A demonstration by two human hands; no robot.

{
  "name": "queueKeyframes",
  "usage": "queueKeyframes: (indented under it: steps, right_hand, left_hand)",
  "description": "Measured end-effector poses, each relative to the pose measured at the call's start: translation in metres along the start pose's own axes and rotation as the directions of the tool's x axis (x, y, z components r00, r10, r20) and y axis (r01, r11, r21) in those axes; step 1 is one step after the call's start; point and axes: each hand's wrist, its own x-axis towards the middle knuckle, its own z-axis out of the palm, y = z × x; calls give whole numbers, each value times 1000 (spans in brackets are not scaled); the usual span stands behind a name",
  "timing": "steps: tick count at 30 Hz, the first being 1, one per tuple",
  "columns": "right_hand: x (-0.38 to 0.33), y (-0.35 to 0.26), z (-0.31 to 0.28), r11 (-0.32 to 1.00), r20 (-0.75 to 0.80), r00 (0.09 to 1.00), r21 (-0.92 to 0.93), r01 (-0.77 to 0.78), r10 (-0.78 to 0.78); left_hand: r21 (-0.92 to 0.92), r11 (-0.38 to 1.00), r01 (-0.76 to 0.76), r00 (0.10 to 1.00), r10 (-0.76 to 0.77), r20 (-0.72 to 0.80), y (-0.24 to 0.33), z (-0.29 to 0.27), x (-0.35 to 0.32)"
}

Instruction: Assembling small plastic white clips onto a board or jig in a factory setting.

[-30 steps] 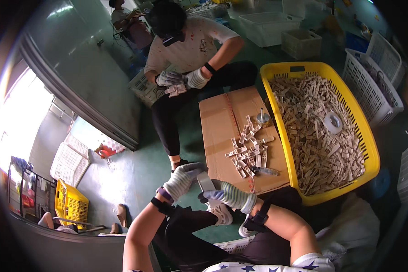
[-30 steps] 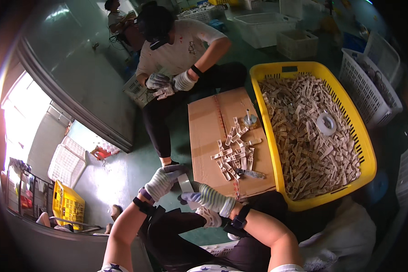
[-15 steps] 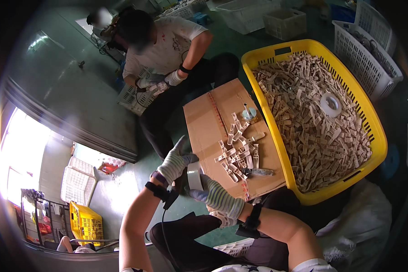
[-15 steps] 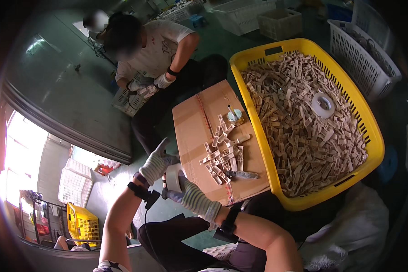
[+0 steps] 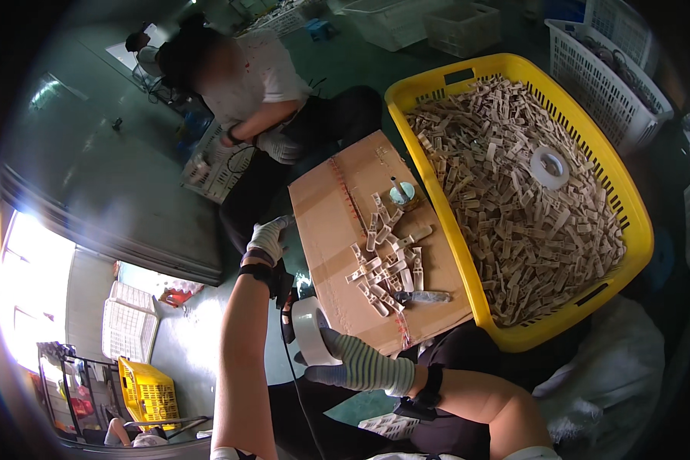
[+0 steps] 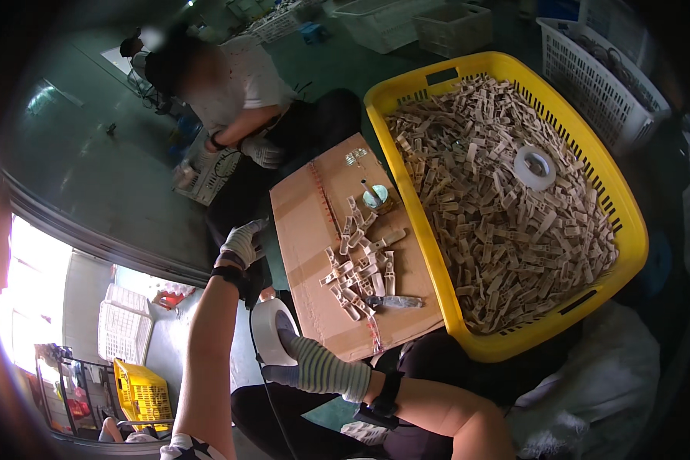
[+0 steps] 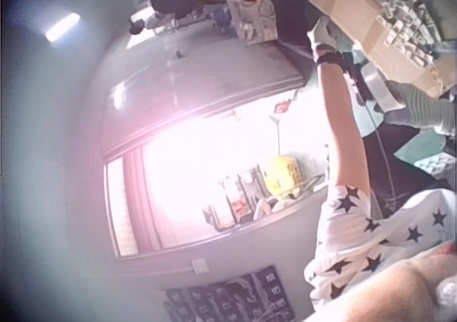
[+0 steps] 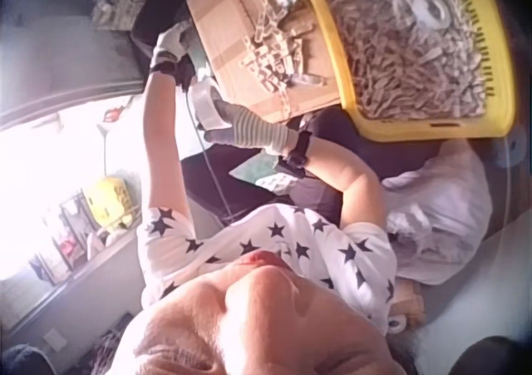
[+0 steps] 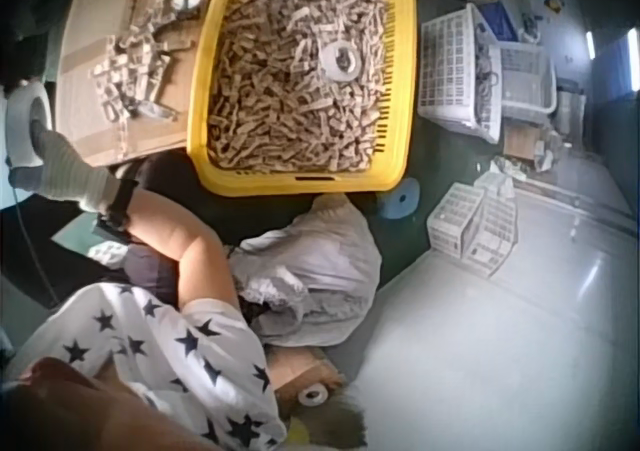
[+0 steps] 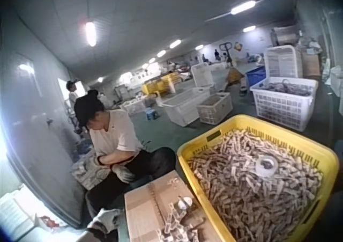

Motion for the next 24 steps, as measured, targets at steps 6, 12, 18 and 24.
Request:
queueKeyframes:
  steps: [6, 12, 18, 24]
  right_hand:
    - [1, 2, -7, 999, -3, 1000, -46, 24, -24]
    - [3, 3, -5, 1000, 17, 1000, -3, 13, -13]
    - [3, 3, -7, 1000, 2, 1000, -9, -2, 2]
    - [7, 1, -2, 996, 5, 1000, 79, 31, -31]
  left_hand:
    - [27, 996, 87, 987, -89, 132, -7, -6, 12]
    - [407, 895, -185, 963, 83, 255, -28, -18, 43]
    - [573, 772, -275, 944, 104, 314, -42, -29, 69]
    - [440, 738, -512, 842, 330, 426, -45, -54, 75]
